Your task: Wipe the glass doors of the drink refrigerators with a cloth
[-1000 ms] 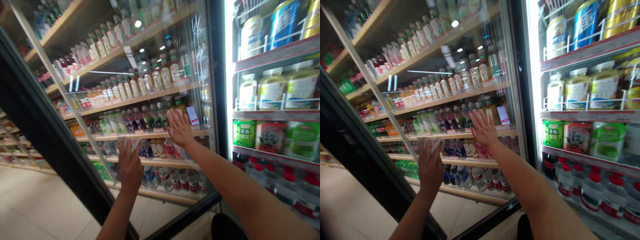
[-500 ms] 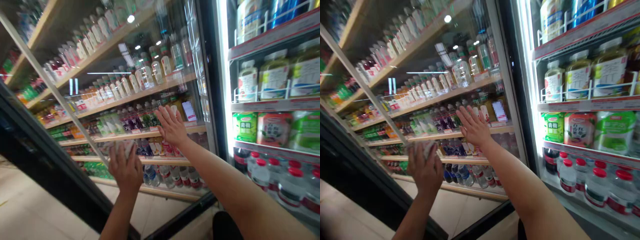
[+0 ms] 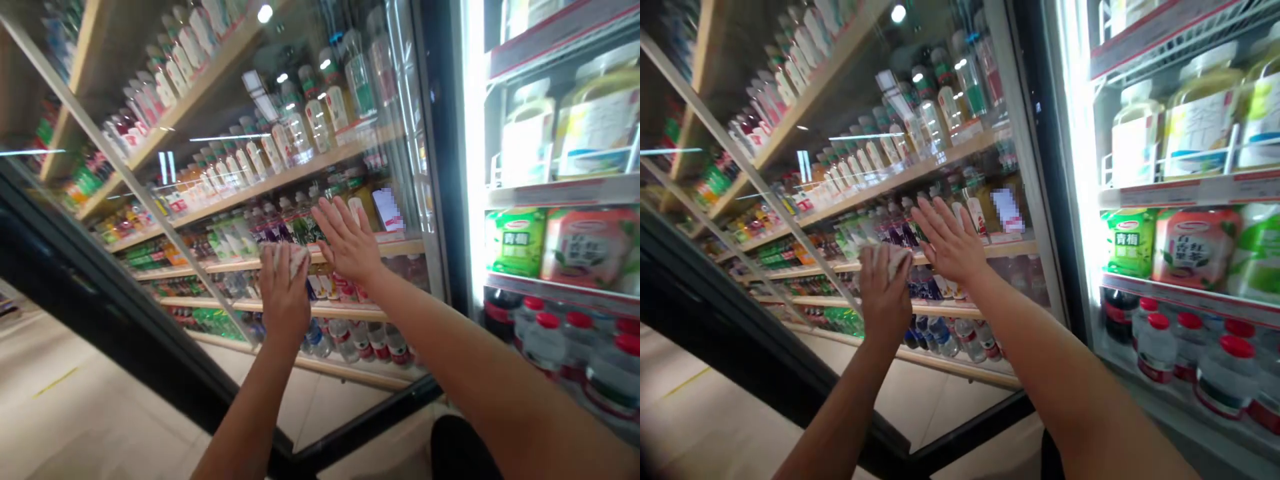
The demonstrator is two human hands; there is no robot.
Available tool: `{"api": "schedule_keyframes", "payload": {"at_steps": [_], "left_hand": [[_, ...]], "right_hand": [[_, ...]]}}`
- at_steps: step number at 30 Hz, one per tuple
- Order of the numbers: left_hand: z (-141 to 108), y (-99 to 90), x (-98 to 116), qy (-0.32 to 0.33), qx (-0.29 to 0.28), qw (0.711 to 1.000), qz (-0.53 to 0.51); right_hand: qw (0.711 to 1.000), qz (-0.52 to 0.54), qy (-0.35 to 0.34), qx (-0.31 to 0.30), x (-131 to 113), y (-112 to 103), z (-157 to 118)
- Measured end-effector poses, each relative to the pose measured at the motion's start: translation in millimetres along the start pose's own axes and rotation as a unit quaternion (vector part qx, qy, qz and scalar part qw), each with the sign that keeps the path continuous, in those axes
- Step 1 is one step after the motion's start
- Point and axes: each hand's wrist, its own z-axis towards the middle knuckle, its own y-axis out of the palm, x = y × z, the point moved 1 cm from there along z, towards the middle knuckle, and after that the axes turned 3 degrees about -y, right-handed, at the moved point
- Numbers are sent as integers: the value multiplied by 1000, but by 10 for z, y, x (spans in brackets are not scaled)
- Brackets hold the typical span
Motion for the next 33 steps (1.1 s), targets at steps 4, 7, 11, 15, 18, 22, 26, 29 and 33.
{"api": "schedule_keyframes", "payload": {"at_steps": [4, 7, 11, 15, 18, 22, 26, 29, 33], "left_hand": [[380, 19, -59, -19, 45, 999, 13], [386, 25, -25, -35, 57, 998, 16], [107, 101, 120, 27, -1, 1000, 3], [312, 38, -75, 18, 15, 1000, -6], [578, -35, -223, -21, 59, 998, -8], [395, -5, -93, 2, 36, 999, 20], [191, -43, -146, 53, -17, 998, 30], [366, -204, -412, -4, 23, 999, 46], [352, -320, -476, -29, 50, 997, 53]], "right_hand": [[999, -29, -4, 14, -3, 1, -7], [999, -40, -9, 26, -3, 3, -7], [1000, -20, -5, 11, 1, 5, -9], [1000, -3, 3, -2, 4, 12, -23], [1000, -11, -2, 16, 4, 21, -33], [999, -25, -7, 25, 4, 22, -36], [999, -27, -7, 23, 3, 17, -36], [1000, -16, -3, 17, 3, 18, -41], [1000, -8, 5, 4, -5, 6, -45]]}}
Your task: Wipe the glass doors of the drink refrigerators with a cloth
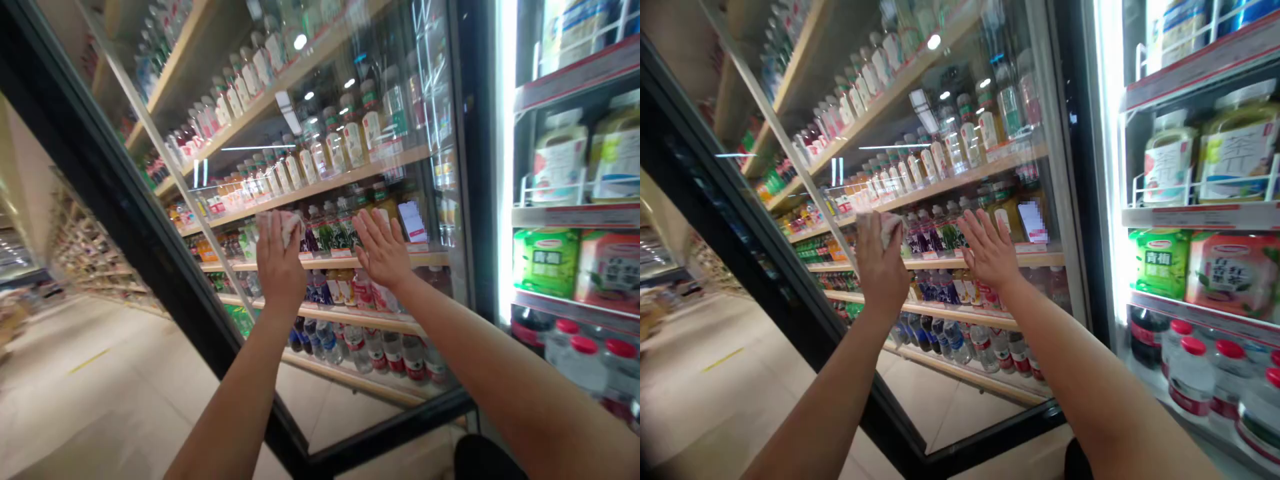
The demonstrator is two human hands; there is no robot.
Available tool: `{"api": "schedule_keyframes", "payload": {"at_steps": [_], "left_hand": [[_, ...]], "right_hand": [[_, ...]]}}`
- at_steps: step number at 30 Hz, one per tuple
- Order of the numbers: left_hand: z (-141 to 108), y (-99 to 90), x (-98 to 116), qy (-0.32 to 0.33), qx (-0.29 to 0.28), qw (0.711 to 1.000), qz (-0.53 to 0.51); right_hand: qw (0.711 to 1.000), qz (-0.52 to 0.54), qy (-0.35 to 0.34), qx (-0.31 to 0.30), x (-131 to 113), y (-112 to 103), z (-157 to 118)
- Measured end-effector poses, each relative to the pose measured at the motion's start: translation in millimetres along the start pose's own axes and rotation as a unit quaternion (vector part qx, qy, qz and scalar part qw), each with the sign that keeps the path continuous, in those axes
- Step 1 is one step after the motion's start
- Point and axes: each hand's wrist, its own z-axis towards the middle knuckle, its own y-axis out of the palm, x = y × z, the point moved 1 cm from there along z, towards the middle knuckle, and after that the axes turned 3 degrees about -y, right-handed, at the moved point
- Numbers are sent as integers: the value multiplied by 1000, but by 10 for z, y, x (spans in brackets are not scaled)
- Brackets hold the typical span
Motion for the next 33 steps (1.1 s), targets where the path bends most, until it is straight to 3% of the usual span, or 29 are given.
{"api": "schedule_keyframes", "payload": {"at_steps": [3, 6, 10, 12, 15, 17, 19, 25, 27, 30, 33], "left_hand": [[-324, -26, 119, 80, -44, 996, -22], [-458, -90, 31, 127, -72, 989, -19], [-292, -256, -331, 50, -22, 998, 22], [-361, -316, -384, 21, -8, 999, 24], [-768, -354, -238, 55, -32, 998, -8], [-1046, -373, -138, 120, -89, 988, -35], [-1151, -414, -164, 156, -118, 980, -34], [-840, -512, -587, 55, -26, 998, 34], [-898, -500, -552, 65, -32, 997, 24], [-997, -494, -453, 129, -91, 987, -10], [-760, -531, -576, 113, -85, 990, -6]], "right_hand": [[1000, -1, 3, -10, -13, -18, 2], [1000, -10, 1, -1, -24, -30, 1], [1000, -23, -4, 18, -30, -27, -4], [1000, -24, -4, 16, -31, -20, -6], [999, -29, -7, 21, -30, -8, -6], [999, -32, -12, 26, -27, 0, -6], [999, -32, -12, 24, -21, 10, -8], [999, -36, -4, 19, -16, 29, -18], [999, -36, -2, 20, -18, 33, -17], [999, -31, 4, 14, -16, 39, -18], [1000, -29, 7, 9, -11, 38, -20]]}}
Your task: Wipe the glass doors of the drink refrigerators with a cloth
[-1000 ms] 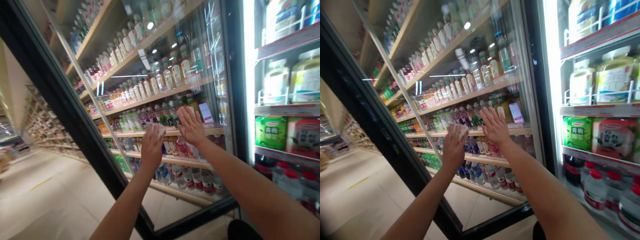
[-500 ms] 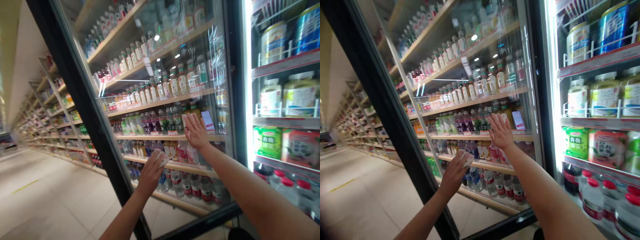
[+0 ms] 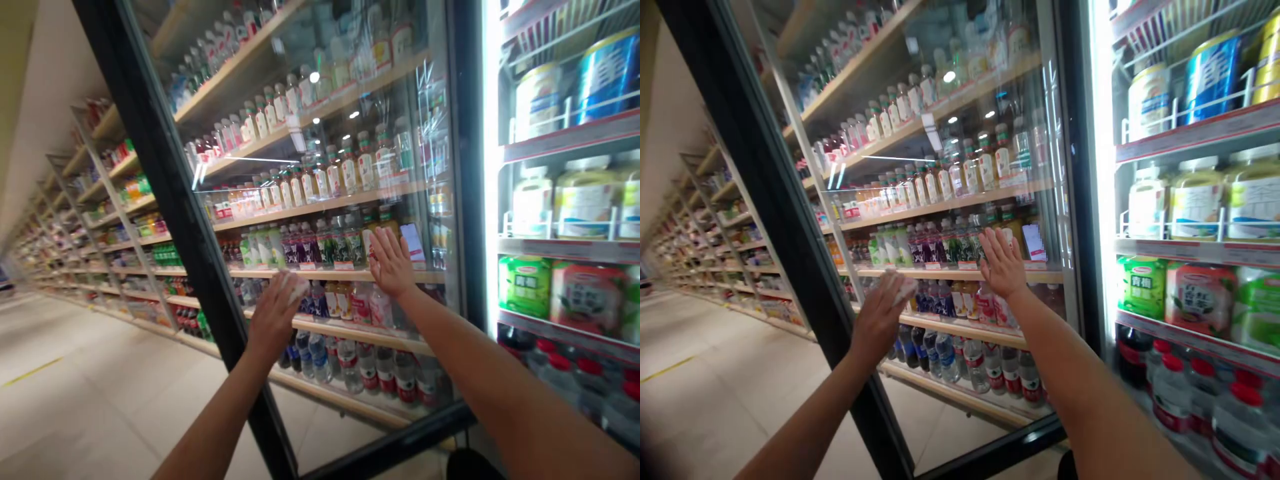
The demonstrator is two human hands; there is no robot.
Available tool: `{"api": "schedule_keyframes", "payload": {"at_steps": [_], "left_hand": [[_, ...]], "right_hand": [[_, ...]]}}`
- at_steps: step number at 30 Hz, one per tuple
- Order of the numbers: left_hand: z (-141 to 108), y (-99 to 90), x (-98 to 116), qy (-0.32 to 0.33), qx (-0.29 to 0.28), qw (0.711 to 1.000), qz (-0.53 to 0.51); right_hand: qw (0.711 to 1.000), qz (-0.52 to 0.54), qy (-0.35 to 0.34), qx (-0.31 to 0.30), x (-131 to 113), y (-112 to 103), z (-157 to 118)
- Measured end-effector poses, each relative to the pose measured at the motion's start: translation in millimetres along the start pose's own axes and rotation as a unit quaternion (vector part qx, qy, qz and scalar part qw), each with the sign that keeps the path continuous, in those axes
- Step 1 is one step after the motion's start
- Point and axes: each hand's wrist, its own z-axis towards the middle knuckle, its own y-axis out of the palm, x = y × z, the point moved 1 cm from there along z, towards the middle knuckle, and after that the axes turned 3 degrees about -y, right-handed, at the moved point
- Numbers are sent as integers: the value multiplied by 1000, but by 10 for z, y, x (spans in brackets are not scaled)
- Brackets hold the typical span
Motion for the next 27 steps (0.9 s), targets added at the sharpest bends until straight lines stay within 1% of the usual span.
{"api": "schedule_keyframes", "payload": {"at_steps": [2, 3, 4, 5, 6, 8, 9, 10, 11, 12, 13, 16, 18, 19, 20, 22, 23, 24, 25, 27], "left_hand": [[233, -68, -218, -60, 56, 996, 22], [334, -88, -296, -84, 78, 993, 26], [404, -92, -331, -101, 94, 990, 28], [436, -79, -312, -108, 101, 989, 28], [430, -51, -243, -103, 96, 990, 24], [338, 33, -13, -63, 62, 996, 9], [285, 77, 107, -30, 30, 999, -5], [252, 112, 201, -5, 5, 1000, -12], [253, 134, 255, 8, -7, 1000, -12], [295, 143, 267, 10, -7, 1000, -8], [373, 143, 243, -1, 5, 1000, -1], [692, 145, 117, -59, 68, 996, 10], [816, 197, 147, -83, 90, 992, 12], [829, 240, 214, -76, 86, 993, 11], [815, 289, 301, -55, 72, 996, 9], [764, 377, 468, 12, 34, 999, 2], [757, 404, 513, 39, 20, 999, -2], [777, 414, 520, 49, 14, 999, -6], [828, 408, 489, 42, 18, 999, -11], [986, 372, 364, -5, 41, 999, -20]], "right_hand": [[1000, -2, 0, -1, 0, -6, -1], [1000, -3, -1, 2, -2, -10, 0], [1000, -4, -2, 7, -5, -14, 1], [1000, -5, -5, 11, -9, -19, 2], [1000, -5, -7, 15, -13, -22, 3], [1000, -3, -9, 16, -19, -24, 6], [1000, -1, -9, 14, -21, -24, 7], [1000, 1, -7, 11, -21, -24, 9], [1000, 2, -5, 10, -20, -24, 10], [1000, 4, -3, 8, -19, -24, 11], [1000, 4, -2, 7, -18, -25, 12], [1000, 6, 1, 4, -19, -32, 15], [1000, 6, 0, 2, -23, -37, 17], [1000, 6, -1, 3, -24, -40, 18], [1000, 5, -2, 4, -25, -42, 19], [1000, 2, -7, 12, -25, -46, 22], [1000, 0, -10, 16, -24, -48, 23], [1000, -2, -12, 19, -23, -49, 24], [1000, -4, -13, 20, -22, -49, 25], [1000, -3, -11, 17, -20, -47, 27]]}}
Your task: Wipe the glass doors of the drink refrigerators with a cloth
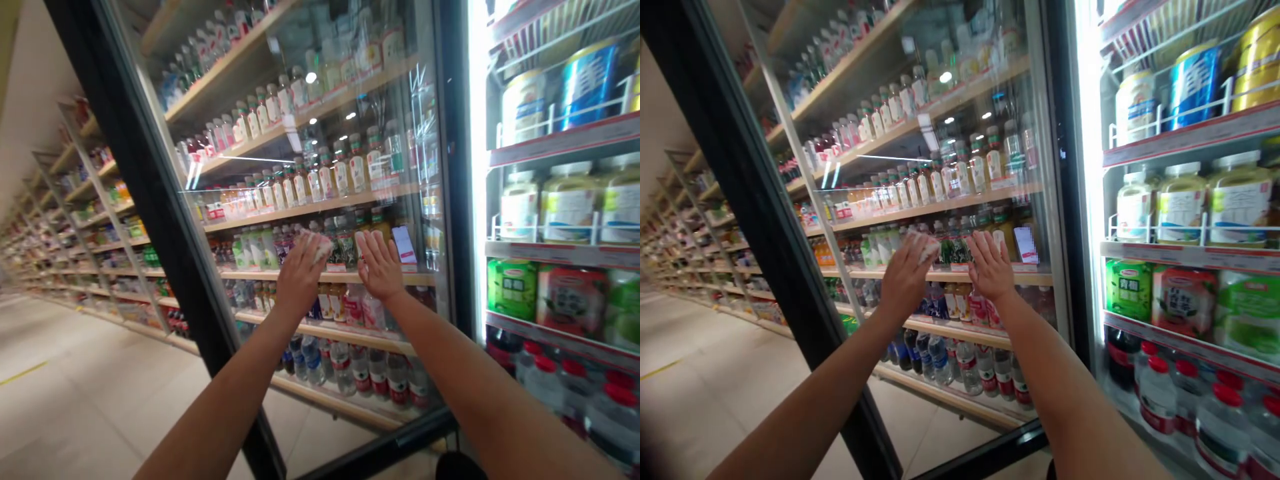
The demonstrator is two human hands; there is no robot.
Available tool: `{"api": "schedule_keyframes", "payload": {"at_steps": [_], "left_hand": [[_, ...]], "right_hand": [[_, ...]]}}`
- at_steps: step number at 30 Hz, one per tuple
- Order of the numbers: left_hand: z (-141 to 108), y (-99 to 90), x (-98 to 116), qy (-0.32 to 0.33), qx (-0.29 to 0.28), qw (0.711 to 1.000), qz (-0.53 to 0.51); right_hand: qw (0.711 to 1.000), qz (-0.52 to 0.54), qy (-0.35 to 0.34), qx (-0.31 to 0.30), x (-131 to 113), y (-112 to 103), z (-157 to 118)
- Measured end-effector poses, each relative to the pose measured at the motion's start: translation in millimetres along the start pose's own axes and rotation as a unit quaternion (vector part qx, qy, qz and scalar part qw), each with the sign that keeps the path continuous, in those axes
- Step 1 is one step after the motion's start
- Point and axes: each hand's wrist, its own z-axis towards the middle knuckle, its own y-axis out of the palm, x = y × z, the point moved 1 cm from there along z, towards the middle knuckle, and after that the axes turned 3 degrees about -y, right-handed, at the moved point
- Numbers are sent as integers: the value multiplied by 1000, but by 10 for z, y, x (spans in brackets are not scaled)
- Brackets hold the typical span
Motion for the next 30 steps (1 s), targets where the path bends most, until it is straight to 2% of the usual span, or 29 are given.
{"api": "schedule_keyframes", "payload": {"at_steps": [2, 4, 5, 8, 10, 14, 16, 18, 21, 23, 24, 28, 30], "left_hand": [[137, -19, -95, -50, 26, 998, 5], [145, -2, -65, -64, 38, 997, 20], [95, 17, -5, -47, 34, 998, 25], [-125, 56, 182, 60, -9, 998, 36], [-168, 22, 155, 77, -23, 995, 55], [41, -147, -204, -75, 28, 994, 69], [64, -182, -267, -120, 41, 990, 63], [-64, -158, -164, -92, 32, 993, 69], [-354, -93, 67, 31, -34, 996, 81], [-405, -103, 74, 60, -60, 993, 84], [-364, -131, 18, 38, -58, 994, 87], [-95, -269, -260, -132, 13, 986, 96], [-142, -263, -219, -152, 26, 984, 94]], "right_hand": [[1000, 2, 4, -5, 0, 2, 1], [1000, -1, 5, -6, -2, 0, 3], [1000, -4, 3, -3, -3, -3, 5], [1000, -12, -6, 9, -4, -14, 8], [1000, -14, -9, 17, -2, -15, 8], [1000, -15, -5, 16, 1, 7, 1], [1000, -12, 1, 8, 0, 19, -5], [1000, -6, 4, 4, -3, 24, -10], [1000, -4, 0, 9, -4, 23, -14], [1000, -8, -3, 13, -2, 20, -15], [1000, -10, -4, 14, -1, 20, -14], [1000, -11, -2, 12, 4, 21, -12], [1000, -10, -4, 13, 5, 24, -11]]}}
